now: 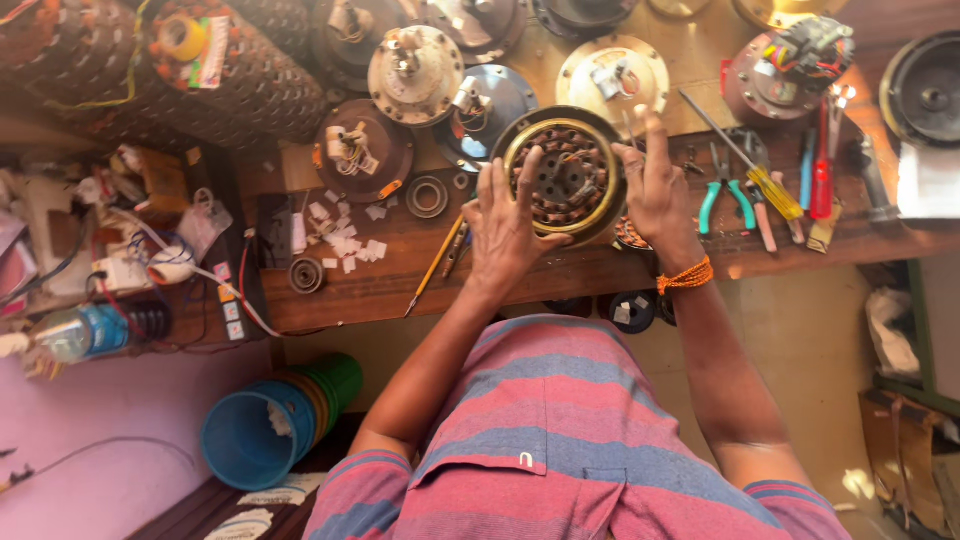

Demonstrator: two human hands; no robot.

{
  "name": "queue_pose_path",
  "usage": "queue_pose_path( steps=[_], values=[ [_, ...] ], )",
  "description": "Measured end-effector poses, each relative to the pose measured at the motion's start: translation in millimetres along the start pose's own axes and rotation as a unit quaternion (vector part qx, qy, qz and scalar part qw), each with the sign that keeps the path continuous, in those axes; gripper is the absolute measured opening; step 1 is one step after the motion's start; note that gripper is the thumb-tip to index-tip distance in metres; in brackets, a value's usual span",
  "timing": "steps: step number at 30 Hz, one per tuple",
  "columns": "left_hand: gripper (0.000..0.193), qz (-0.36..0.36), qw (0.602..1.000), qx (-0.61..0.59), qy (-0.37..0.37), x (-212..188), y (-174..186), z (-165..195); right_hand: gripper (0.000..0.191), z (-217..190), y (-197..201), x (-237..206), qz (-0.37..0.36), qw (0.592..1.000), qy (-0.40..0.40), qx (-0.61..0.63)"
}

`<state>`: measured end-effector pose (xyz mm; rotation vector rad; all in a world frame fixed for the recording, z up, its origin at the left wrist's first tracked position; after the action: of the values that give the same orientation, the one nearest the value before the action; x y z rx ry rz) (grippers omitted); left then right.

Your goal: The person works at a cluttered workbench on an electric motor, unscrewing and removing its end cover by hand and with a screwdriver, then handling the rotor and stator windings and using pliers and a screwdriver on the motor parts.

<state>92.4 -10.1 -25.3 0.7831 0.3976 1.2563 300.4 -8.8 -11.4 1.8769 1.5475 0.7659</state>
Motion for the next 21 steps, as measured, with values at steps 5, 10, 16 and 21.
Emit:
queue_pose_path(
  steps=[5, 10, 16, 21],
  values=[
    [0.134, 0.047, 0.995, -0.074, -0.049, -5, -4, -11, 0.048, 10, -11, 4, 0.035, 0.997, 0.037, 0.06],
    [0.122, 0.096, 0.988, -0.077, -0.097, -7, -8, -21, 0.048, 29, -20, -1, -0.008, 0.983, -0.026, 0.18],
    [0.104, 0.11, 0.985, -0.075, -0.112, -2, -4, -20, 0.054, 32, -22, 4, -0.068, 0.944, -0.107, 0.306],
    [0.098, 0.094, 0.986, -0.05, -0.129, 13, 18, -20, 0.051, 41, -2, -12, -0.052, 0.949, -0.106, 0.292]
  ],
)
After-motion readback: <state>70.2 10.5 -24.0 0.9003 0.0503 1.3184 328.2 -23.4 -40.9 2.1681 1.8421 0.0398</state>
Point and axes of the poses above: each hand's wrist, its own x-axis towards the middle knuckle, its own y-axis out of the back of the hand, z = x × y, the point moved 6 cm from there along x, towards the middle knuckle, and after that the axes turned 15 degrees about -x, right-handed, at the moved point
